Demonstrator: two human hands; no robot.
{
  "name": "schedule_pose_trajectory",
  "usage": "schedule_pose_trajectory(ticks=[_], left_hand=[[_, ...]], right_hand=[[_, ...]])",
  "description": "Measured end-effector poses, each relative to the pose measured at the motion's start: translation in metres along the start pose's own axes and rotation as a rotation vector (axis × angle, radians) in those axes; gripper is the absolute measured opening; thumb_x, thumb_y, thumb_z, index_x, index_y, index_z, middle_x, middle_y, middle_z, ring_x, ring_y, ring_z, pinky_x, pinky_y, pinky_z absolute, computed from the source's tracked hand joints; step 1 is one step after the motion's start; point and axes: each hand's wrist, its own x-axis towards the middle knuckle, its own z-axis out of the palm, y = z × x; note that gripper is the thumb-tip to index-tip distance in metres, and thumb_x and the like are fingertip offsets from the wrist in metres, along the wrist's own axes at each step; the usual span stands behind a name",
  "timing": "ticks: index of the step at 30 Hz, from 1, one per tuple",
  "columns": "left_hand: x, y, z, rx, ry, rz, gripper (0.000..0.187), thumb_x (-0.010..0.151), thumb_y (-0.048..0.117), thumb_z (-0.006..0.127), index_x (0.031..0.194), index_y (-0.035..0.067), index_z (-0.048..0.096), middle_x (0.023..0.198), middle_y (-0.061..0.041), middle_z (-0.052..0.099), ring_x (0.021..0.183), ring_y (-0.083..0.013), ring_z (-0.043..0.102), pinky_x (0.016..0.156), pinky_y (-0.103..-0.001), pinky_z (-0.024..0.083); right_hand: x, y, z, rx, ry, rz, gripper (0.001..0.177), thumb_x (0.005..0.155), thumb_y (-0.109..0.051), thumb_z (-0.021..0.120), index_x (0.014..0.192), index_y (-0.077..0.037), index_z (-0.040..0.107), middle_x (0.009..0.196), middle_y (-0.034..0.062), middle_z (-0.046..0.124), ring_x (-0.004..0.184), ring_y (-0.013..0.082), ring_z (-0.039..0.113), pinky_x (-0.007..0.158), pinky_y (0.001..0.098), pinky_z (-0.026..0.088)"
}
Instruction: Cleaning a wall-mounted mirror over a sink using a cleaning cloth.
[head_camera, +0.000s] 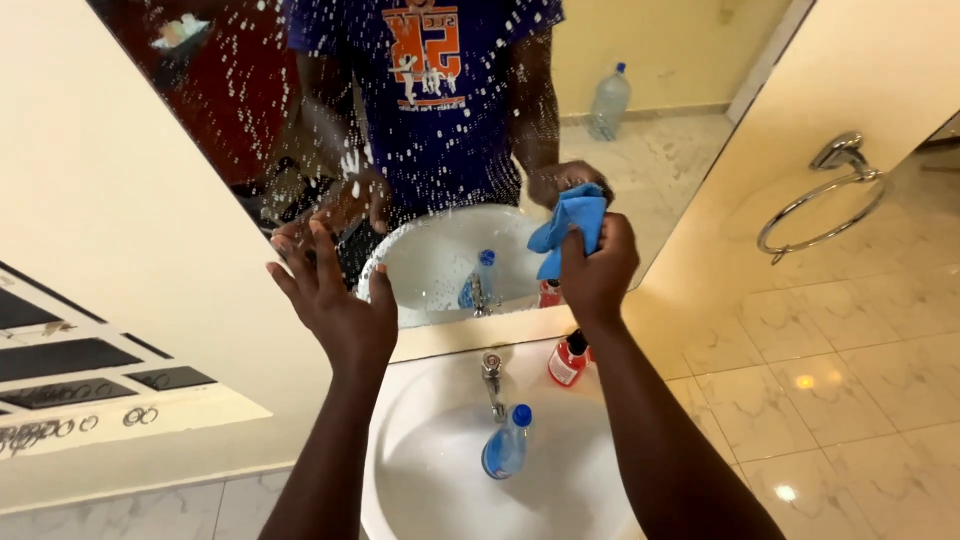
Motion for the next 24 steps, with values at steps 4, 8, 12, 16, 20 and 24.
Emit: schedule_pose_trajectory(ticks=[4,8,12,16,20,24], left_hand=[[0.000,0.001,-0.002,0.017,0.009,0.013,0.083,0.092,0.018,0.079,0.164,0.008,0.037,0.171,-0.030,0.012,0.161,-0.0514,0.009,0.131,-0.062,0.008],[-0.001,0.000,0.003,-0.035,0.003,-0.045,0.080,0.093,0.016,0.075,0.163,0.007,0.037,0.172,-0.031,0.011,0.158,-0.0546,0.006,0.128,-0.061,0.012],[-0.001,0.002,0.004,-0.082,0.021,-0.071,0.081,0.092,0.014,0.073,0.164,0.009,0.036,0.172,-0.029,0.011,0.160,-0.0531,0.007,0.131,-0.059,0.011],[-0.002,-0.001,0.006,-0.105,0.048,-0.010,0.079,0.096,0.014,0.072,0.166,0.011,0.034,0.175,-0.027,0.011,0.164,-0.0507,0.010,0.134,-0.058,0.009],[-0.001,0.003,0.002,-0.116,0.022,-0.068,0.079,0.094,0.015,0.072,0.164,0.010,0.036,0.173,-0.030,0.012,0.160,-0.0525,0.008,0.131,-0.058,0.011],[0.002,0.001,0.001,-0.095,-0.002,-0.072,0.079,0.092,0.017,0.074,0.163,0.011,0.038,0.171,-0.030,0.013,0.158,-0.0535,0.009,0.128,-0.059,0.012]], right_hand=[[0.005,-0.002,-0.001,-0.004,-0.008,0.152,0.014,0.089,-0.008,0.071,0.095,-0.004,0.060,0.081,0.0053,0.066,0.069,0.0135,0.060,0.065,0.0312,0.051],[0.000,-0.001,0.005,-0.048,0.040,0.113,0.016,0.091,-0.006,0.072,0.095,-0.002,0.058,0.080,0.0051,0.063,0.070,0.0126,0.058,0.065,0.0301,0.050],[-0.004,-0.002,0.005,0.024,0.016,0.095,0.017,0.092,-0.006,0.071,0.099,0.000,0.057,0.083,0.0043,0.065,0.071,0.0104,0.058,0.065,0.0280,0.050],[-0.003,-0.008,0.000,0.010,-0.017,0.147,0.016,0.092,-0.006,0.071,0.100,-0.001,0.059,0.084,0.0048,0.068,0.069,0.0096,0.059,0.065,0.0276,0.050],[0.001,-0.011,-0.002,0.010,-0.022,0.162,0.016,0.093,-0.007,0.073,0.099,-0.001,0.060,0.085,0.0052,0.069,0.070,0.0093,0.062,0.065,0.0275,0.052],[0.007,-0.007,0.014,0.005,0.029,0.081,0.018,0.094,-0.008,0.074,0.095,-0.001,0.058,0.085,0.0067,0.067,0.072,0.0142,0.064,0.067,0.0303,0.053]])
